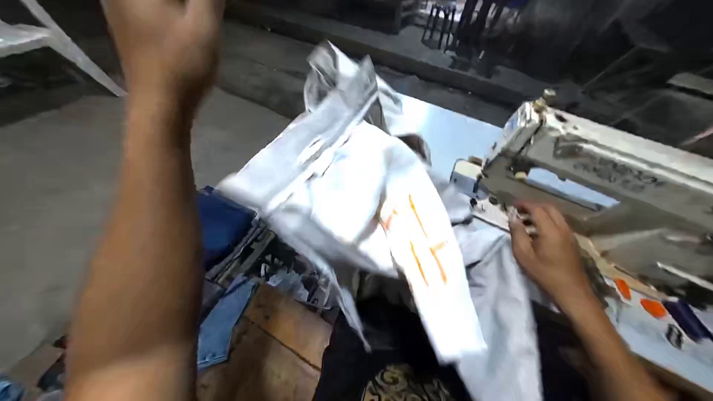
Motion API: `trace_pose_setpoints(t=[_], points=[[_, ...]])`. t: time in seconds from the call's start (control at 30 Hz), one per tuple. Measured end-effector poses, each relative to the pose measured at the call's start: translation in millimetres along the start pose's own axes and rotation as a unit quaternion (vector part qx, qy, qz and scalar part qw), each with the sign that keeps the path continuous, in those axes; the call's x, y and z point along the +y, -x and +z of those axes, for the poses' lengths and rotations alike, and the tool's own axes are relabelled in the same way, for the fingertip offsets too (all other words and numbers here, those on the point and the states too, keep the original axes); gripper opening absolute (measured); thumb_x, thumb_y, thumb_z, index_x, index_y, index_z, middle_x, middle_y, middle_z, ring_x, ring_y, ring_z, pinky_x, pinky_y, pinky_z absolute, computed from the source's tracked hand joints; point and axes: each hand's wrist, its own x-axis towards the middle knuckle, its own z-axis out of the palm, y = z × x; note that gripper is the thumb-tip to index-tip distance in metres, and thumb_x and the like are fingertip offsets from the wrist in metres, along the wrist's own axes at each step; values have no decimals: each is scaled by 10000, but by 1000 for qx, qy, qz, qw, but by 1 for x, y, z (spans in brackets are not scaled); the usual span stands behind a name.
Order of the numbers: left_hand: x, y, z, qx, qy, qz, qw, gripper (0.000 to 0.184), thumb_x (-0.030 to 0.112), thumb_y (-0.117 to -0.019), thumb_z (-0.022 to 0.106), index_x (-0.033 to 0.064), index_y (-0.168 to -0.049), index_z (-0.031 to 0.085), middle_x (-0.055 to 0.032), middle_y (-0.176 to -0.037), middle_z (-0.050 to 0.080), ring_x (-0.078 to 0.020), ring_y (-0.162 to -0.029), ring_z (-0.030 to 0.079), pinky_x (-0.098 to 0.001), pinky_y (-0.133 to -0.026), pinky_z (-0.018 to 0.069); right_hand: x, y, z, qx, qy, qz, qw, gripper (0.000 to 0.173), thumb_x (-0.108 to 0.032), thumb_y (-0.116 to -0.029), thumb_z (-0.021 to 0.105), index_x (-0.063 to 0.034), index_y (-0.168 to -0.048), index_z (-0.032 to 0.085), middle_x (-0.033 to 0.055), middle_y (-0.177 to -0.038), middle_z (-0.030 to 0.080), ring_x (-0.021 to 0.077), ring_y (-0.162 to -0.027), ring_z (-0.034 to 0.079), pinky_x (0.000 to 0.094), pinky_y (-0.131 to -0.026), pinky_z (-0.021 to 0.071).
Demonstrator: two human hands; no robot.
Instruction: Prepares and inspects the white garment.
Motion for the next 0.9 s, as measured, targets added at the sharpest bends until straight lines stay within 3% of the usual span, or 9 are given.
trace_pose_setpoints(t=[0.1,0.2,0.27,0.4,0.47,0.6,0.67,0.77,0.9], points=[[-98,138,65,-20,161,-228,960,782,521,-1046,491,-46,-1545,287,-270,-1435,511,-296,-1258,577,-432,-1039,509,-50,27,23,80,-140,-97,982,333,-232,-1000,607,38,-1183,675,179,-1091,685,140,-989,673,255,-840,577],[-114,261,160,-106,277,-505,811,679,607,-1044,415,124,-1522,392,-165,-1202,645,-256,-942,654,-474,-763,566,-110,37,73,-41,-102,-197,974,681,-592,-882,691,-83,-1332,655,187,-1258,671,316,-1128,650,471,-921,555],[-73,281,185,-128,340,-518,774,454,222,-1077,510,43,-1484,419,-159,-1219,622,-198,-989,640,-399,-839,572,-115,30,120,-62,-19,-209,976,743,-599,-868,695,-96,-1407,603,267,-1305,622,450,-1140,630,585,-893,543],[-41,258,194,19,307,-377,874,751,54,-850,691,-44,-1501,328,-216,-1317,574,-205,-1109,625,-377,-945,539,-107,-9,128,-42,-152,-101,982,319,-109,-851,728,1,-1150,713,111,-1061,753,217,-985,732,432,-864,601],[-47,225,181,11,284,-290,914,822,190,-891,700,28,-1569,264,-221,-1455,486,-249,-1178,592,-423,-945,527,-116,-29,82,-47,-356,-51,932,167,-105,-928,677,-52,-1083,709,-48,-995,741,3,-937,695,221,-865,601],[-54,116,183,-87,208,-134,965,1104,467,-780,838,111,-1633,235,-246,-1587,359,-381,-1417,422,-558,-1122,413,-91,-67,-2,29,-507,100,856,230,-265,-1099,438,-209,-1158,653,-100,-969,744,28,-879,714,265,-793,629],[-56,73,201,-166,137,-88,973,1164,487,-715,890,204,-1641,244,-218,-1645,274,-444,-1461,338,-643,-1130,357,-71,-74,-14,86,-420,156,890,199,-234,-1104,422,-163,-1207,576,-92,-961,717,-6,-857,698,225,-780,616],[-58,42,243,-272,101,58,955,691,199,-756,817,113,-1407,603,-212,-1498,514,-440,-1425,416,-661,-1152,319,-41,-57,-2,79,-145,119,979,508,-122,-916,632,147,-1317,475,114,-1142,641,-4,-1022,623,202,-918,535],[-26,-14,268,-244,268,74,929,169,103,-993,564,-9,-985,692,-87,-881,701,-165,-835,676,-406,-797,561,-29,-41,15,37,17,76,996,350,-135,-950,624,133,-1175,629,292,-1021,702,309,-923,720,516,-826,572]])
